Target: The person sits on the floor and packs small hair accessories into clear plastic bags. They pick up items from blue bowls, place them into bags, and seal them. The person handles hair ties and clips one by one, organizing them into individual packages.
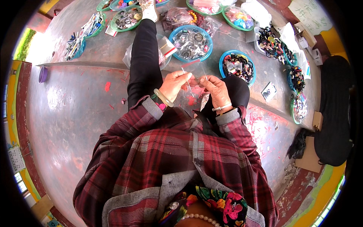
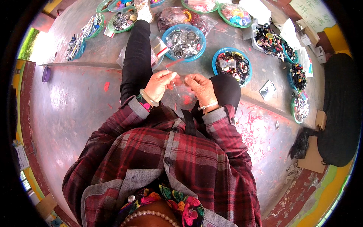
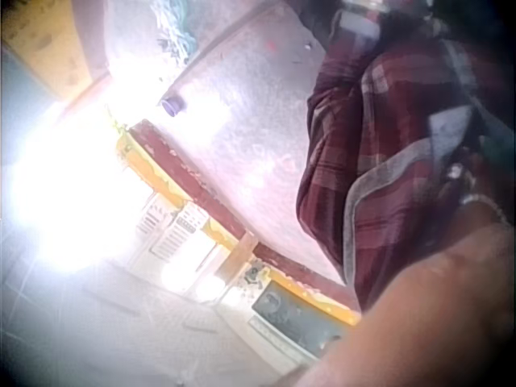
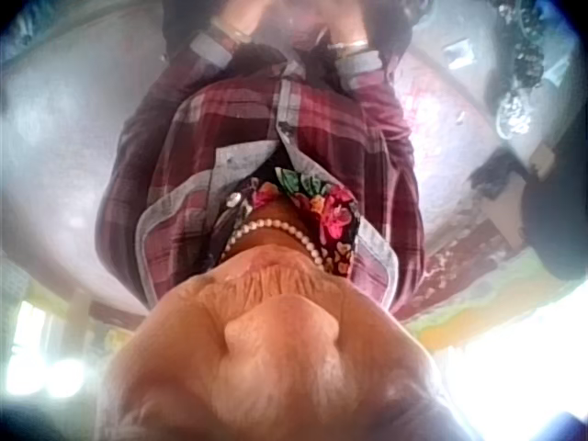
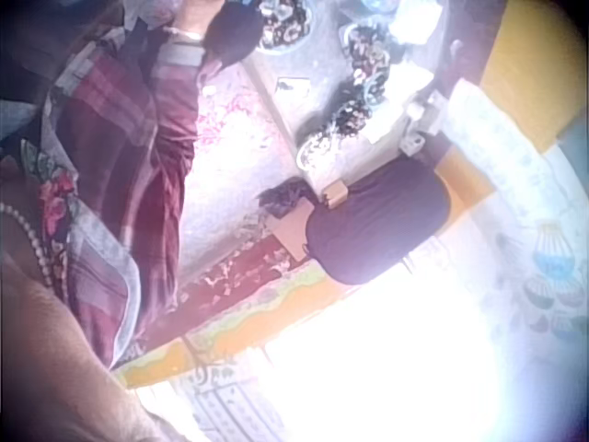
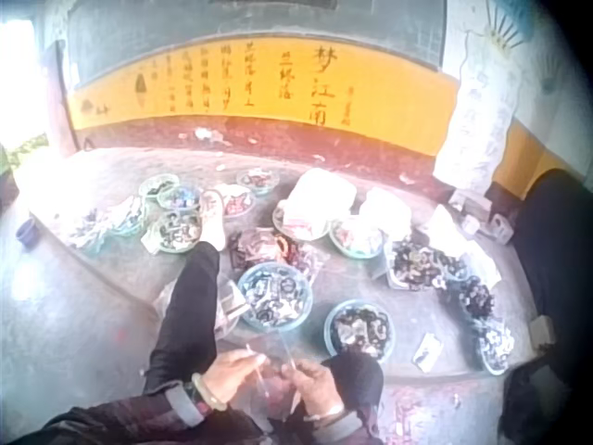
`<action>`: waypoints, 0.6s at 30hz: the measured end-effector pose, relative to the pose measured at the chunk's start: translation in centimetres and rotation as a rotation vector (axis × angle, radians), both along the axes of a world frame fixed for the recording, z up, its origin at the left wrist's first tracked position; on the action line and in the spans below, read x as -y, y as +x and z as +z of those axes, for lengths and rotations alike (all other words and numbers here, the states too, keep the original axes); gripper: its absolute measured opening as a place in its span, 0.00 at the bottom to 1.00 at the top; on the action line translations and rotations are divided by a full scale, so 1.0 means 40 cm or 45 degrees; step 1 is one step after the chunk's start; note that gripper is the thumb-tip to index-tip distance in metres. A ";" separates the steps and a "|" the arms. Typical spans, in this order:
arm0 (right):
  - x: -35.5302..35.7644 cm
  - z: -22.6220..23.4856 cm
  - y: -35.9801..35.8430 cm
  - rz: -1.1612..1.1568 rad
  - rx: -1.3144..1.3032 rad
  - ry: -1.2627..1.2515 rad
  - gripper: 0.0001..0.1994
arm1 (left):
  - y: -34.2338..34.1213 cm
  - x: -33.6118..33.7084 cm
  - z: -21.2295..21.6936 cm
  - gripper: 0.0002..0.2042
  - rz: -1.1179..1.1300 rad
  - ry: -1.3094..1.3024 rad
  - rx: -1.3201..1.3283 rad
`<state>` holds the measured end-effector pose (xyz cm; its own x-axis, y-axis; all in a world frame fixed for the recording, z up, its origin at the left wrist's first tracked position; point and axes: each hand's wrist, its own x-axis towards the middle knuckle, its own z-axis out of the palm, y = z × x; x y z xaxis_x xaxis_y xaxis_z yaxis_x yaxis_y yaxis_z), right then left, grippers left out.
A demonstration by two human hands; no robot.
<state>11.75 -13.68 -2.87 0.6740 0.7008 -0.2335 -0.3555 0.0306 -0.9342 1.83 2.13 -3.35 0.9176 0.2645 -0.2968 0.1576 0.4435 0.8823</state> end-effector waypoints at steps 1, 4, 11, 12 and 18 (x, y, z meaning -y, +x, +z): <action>0.001 0.001 0.000 0.051 -0.054 0.012 0.08 | 0.000 -0.001 0.000 0.10 -0.004 0.005 -0.007; 0.000 -0.020 0.001 0.106 -0.039 0.017 0.06 | 0.006 -0.004 -0.003 0.10 0.021 0.000 -0.015; -0.009 -0.020 -0.008 0.158 0.023 -0.056 0.05 | 0.035 -0.020 0.024 0.11 0.167 -0.150 0.009; -0.009 -0.018 -0.007 0.160 0.022 -0.064 0.05 | 0.038 -0.021 0.019 0.11 0.181 -0.121 0.017; -0.008 -0.021 -0.006 0.162 0.014 -0.102 0.06 | 0.038 -0.014 0.008 0.08 0.180 -0.059 0.084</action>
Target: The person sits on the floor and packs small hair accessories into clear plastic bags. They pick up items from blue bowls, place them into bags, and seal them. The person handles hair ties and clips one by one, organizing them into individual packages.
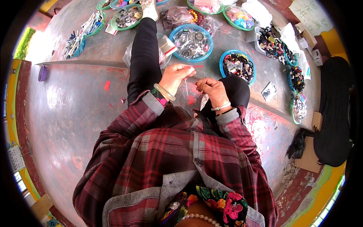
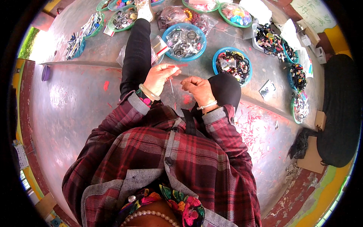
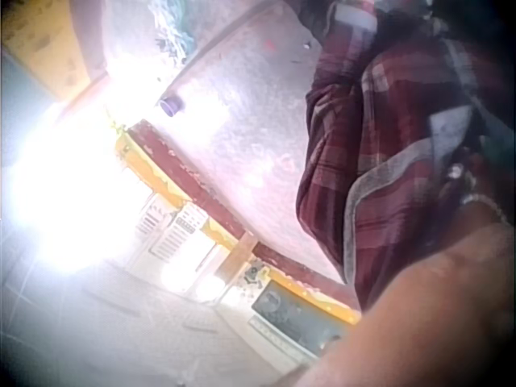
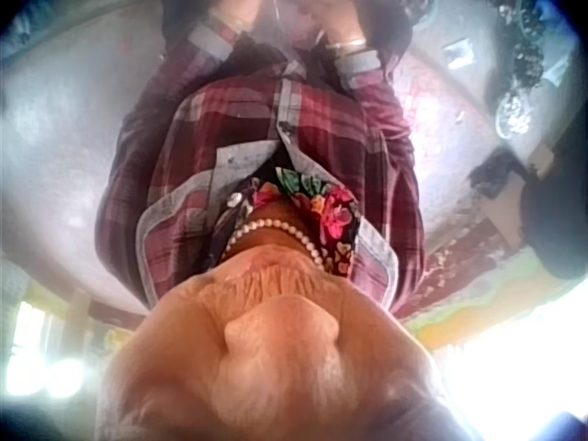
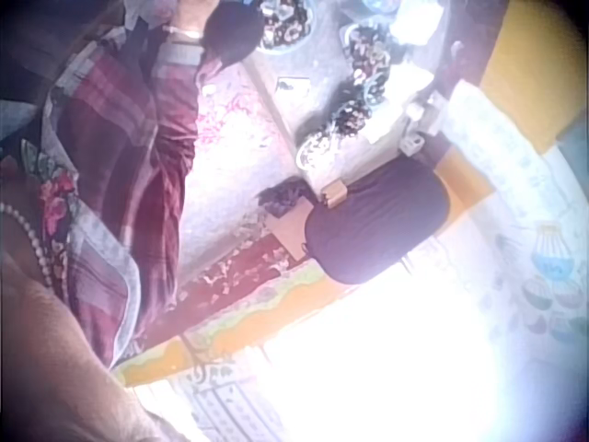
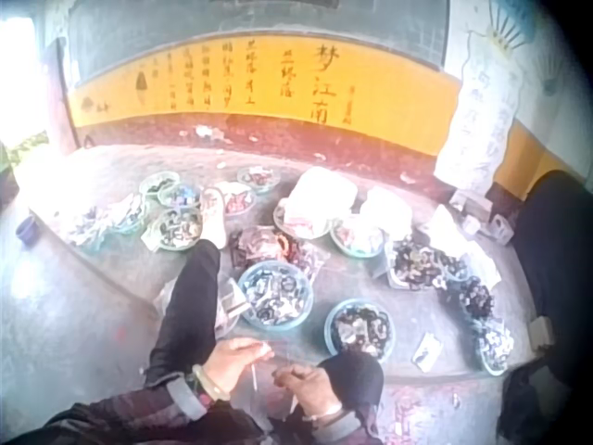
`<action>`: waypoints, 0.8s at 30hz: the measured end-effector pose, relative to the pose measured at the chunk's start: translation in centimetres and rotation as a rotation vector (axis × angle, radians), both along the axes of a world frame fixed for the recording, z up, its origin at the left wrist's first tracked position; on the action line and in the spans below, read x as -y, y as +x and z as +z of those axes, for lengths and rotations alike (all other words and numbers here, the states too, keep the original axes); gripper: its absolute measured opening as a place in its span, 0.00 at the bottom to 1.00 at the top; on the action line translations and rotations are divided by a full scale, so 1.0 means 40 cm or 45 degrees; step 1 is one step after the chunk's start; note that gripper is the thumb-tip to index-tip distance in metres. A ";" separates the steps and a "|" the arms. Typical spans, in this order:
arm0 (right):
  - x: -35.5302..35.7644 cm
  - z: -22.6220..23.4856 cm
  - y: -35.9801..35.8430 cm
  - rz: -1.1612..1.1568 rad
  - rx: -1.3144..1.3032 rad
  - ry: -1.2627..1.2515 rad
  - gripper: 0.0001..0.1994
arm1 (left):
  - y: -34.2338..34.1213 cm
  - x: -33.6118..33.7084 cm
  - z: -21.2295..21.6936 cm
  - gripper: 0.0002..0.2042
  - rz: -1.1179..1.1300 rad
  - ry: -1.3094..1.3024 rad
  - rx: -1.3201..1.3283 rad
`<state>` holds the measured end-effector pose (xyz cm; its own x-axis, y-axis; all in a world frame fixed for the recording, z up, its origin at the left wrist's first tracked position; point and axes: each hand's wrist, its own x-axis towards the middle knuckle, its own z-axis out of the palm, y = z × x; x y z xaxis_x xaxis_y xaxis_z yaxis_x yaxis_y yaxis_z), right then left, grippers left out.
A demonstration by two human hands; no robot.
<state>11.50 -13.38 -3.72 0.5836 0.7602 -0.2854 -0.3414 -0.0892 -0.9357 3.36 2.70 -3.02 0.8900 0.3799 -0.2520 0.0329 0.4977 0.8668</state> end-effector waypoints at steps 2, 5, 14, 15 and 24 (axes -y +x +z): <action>0.000 0.002 0.001 0.004 0.013 -0.023 0.06 | 0.000 0.001 0.004 0.07 -0.001 -0.010 0.007; 0.000 0.004 0.002 0.012 0.026 -0.051 0.06 | -0.003 0.000 0.008 0.05 -0.006 0.001 -0.017; -0.002 0.003 0.001 0.018 0.004 -0.080 0.06 | -0.002 -0.002 -0.014 0.07 -0.011 0.045 -0.005; -0.001 -0.002 0.002 0.018 0.008 -0.080 0.06 | -0.002 0.002 -0.009 0.07 -0.008 0.033 0.007; -0.001 -0.008 -0.001 0.030 0.033 -0.101 0.06 | 0.001 0.000 -0.014 0.12 -0.016 0.033 -0.013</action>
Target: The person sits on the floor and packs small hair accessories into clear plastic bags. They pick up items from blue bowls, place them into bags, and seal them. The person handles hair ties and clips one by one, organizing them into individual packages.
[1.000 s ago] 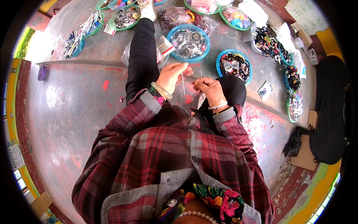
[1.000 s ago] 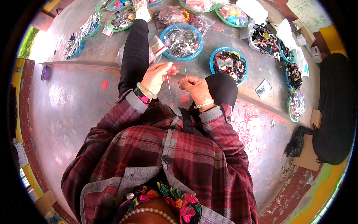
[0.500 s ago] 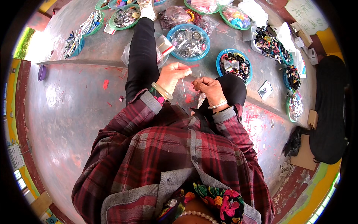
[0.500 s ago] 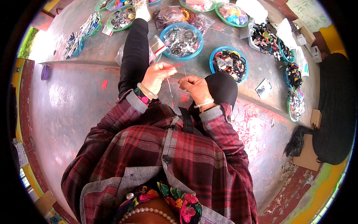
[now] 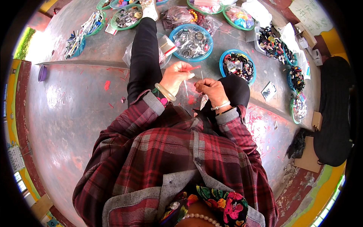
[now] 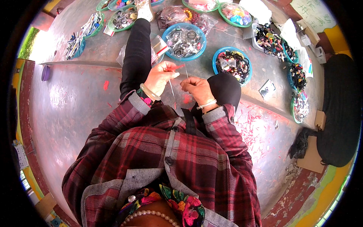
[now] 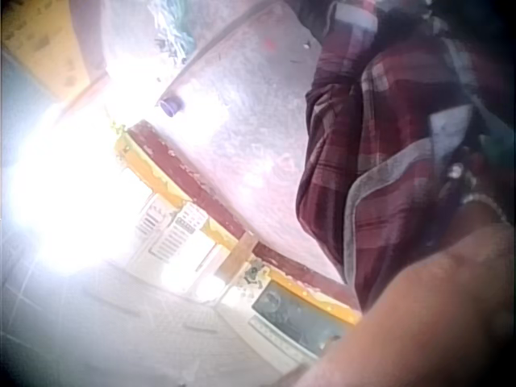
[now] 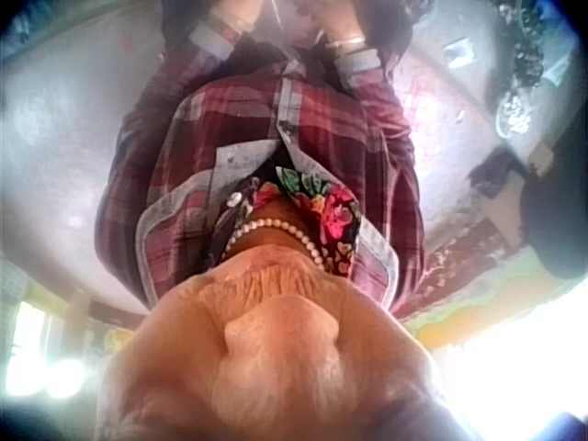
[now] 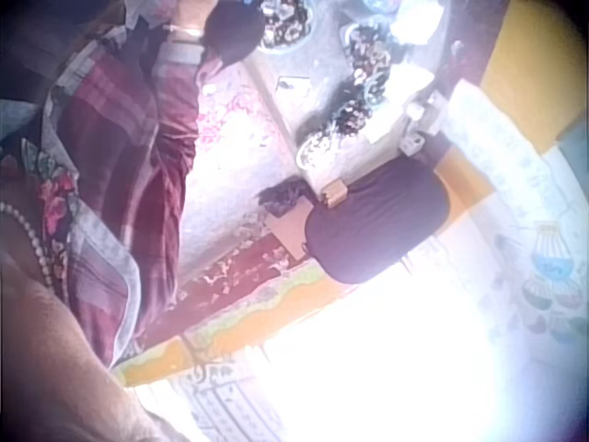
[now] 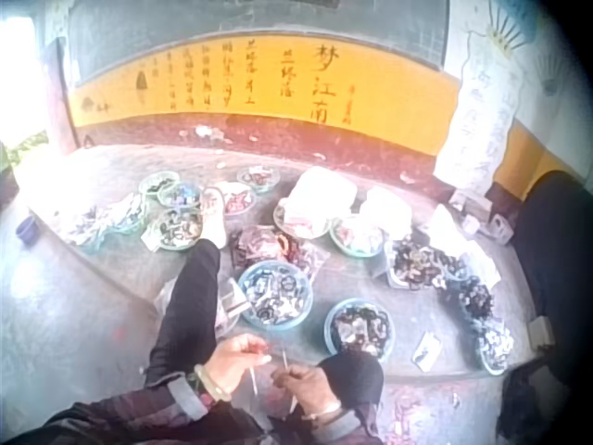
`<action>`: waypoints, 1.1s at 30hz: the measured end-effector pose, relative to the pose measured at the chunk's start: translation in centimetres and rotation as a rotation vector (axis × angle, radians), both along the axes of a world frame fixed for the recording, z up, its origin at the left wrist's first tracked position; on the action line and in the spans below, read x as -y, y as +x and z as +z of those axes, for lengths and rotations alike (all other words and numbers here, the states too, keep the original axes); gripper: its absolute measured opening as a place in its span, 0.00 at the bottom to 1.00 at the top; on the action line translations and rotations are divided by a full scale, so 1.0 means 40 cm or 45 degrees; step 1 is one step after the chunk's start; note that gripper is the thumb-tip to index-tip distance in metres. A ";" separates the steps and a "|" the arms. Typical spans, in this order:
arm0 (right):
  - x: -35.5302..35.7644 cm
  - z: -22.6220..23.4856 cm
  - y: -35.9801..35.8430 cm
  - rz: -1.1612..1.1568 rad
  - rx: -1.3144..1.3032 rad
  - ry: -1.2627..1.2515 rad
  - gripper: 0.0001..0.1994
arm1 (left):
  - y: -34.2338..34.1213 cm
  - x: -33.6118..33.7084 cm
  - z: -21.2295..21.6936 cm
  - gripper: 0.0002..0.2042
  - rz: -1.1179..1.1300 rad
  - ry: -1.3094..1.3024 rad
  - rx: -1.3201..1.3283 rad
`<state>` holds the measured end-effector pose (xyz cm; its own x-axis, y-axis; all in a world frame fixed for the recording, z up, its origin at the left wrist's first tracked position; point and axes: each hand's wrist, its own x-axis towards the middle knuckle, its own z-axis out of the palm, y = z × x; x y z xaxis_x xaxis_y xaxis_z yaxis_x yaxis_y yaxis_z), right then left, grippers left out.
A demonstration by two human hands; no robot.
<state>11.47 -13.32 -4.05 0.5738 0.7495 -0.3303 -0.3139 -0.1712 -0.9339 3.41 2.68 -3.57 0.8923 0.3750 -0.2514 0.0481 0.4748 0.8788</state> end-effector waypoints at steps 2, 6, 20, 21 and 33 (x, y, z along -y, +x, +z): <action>0.001 0.000 0.001 0.021 0.007 0.005 0.06 | 0.001 -0.001 0.000 0.12 -0.010 -0.009 0.008; -0.001 0.005 0.003 0.062 0.013 -0.002 0.05 | 0.000 0.004 0.002 0.13 -0.008 0.034 0.078; 0.005 0.019 0.009 -0.296 -0.052 0.128 0.05 | -0.023 0.009 -0.001 0.07 -0.179 0.178 -0.108; 0.008 0.023 0.009 -0.284 -0.057 0.107 0.06 | -0.022 0.003 -0.004 0.07 -0.179 0.184 -0.125; 0.014 0.026 0.002 -0.246 -0.092 0.184 0.05 | -0.035 -0.001 -0.017 0.08 -0.285 -0.103 -0.144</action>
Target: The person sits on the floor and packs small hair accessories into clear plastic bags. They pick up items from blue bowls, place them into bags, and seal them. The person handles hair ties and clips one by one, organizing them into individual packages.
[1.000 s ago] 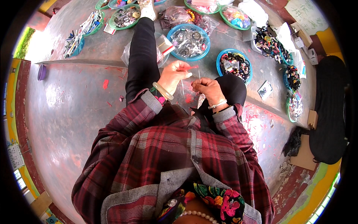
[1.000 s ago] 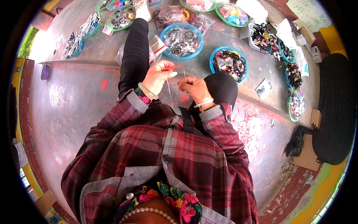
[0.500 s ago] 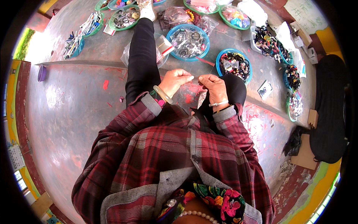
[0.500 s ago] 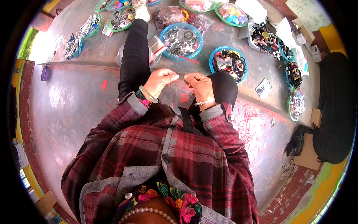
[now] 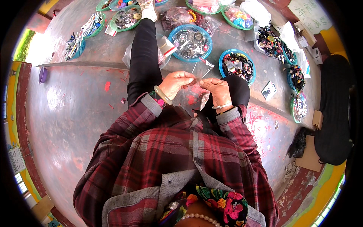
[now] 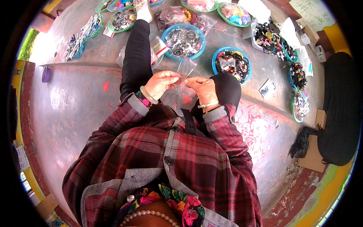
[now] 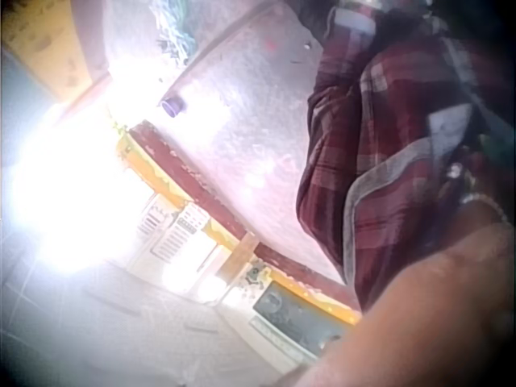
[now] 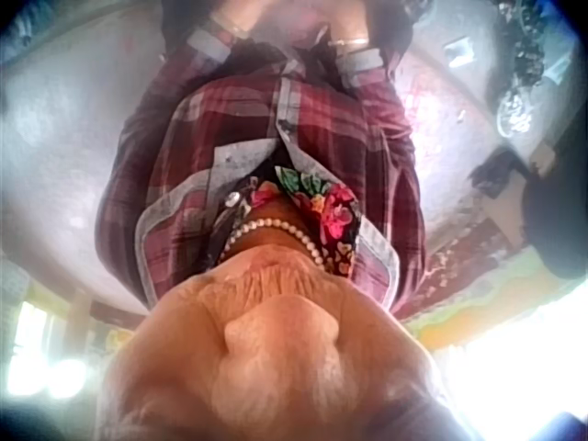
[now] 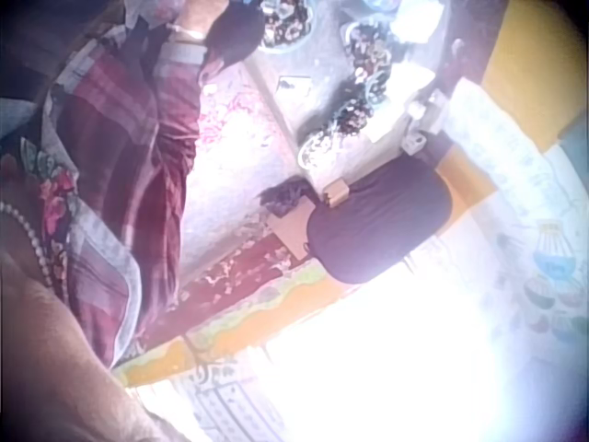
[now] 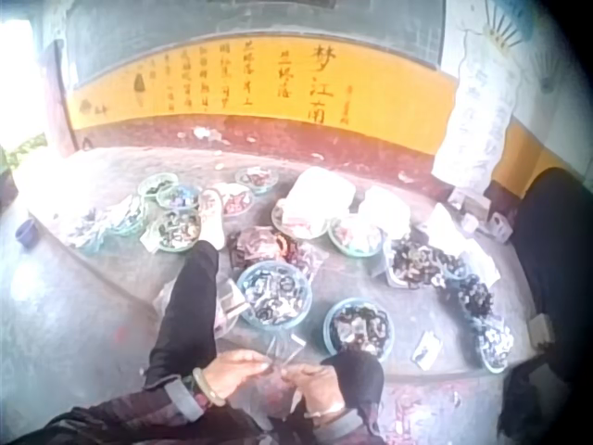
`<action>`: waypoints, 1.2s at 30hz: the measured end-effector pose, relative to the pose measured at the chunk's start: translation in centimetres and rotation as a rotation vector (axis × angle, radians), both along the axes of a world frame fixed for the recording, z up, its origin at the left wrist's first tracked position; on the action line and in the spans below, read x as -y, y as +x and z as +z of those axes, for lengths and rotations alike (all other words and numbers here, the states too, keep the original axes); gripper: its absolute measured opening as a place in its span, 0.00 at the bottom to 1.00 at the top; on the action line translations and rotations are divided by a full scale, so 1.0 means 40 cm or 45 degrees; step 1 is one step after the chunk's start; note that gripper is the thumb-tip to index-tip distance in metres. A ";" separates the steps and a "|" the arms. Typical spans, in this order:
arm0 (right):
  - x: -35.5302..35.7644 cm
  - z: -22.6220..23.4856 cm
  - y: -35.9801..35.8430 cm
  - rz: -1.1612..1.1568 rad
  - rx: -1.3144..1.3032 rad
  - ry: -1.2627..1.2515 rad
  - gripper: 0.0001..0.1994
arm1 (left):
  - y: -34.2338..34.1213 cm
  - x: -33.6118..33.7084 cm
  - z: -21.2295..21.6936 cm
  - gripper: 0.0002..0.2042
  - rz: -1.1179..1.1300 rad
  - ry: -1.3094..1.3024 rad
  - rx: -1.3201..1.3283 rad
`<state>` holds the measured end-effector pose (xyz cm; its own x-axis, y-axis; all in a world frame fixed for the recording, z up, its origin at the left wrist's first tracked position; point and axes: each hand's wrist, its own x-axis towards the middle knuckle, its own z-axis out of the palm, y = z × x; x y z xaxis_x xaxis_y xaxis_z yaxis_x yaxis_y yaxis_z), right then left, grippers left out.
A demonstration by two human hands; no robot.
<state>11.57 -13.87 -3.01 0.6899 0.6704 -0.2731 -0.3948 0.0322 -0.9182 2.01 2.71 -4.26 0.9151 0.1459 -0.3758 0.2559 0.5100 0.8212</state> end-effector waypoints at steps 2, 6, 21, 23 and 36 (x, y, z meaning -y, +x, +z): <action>-0.001 -0.006 0.002 -0.007 0.025 0.008 0.04 | 0.000 0.001 0.000 0.08 -0.002 -0.023 0.012; 0.000 -0.016 0.007 0.014 0.026 0.038 0.02 | -0.001 0.000 -0.002 0.08 0.003 -0.095 0.055; -0.002 -0.011 0.001 0.081 -0.037 0.139 0.06 | -0.002 0.002 0.017 0.10 -0.032 -0.157 0.078; -0.002 -0.009 0.001 0.121 -0.064 0.154 0.06 | -0.004 0.003 0.017 0.09 -0.024 -0.143 0.083; -0.002 -0.029 0.005 0.135 -0.127 0.107 0.04 | 0.001 0.009 0.005 0.06 0.108 -0.061 0.108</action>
<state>11.79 -13.79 -4.18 0.5863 0.7615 -0.2765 -0.4890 0.0606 -0.8702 2.04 2.36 -4.06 0.9291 0.2082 -0.3057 0.1405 0.5659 0.8124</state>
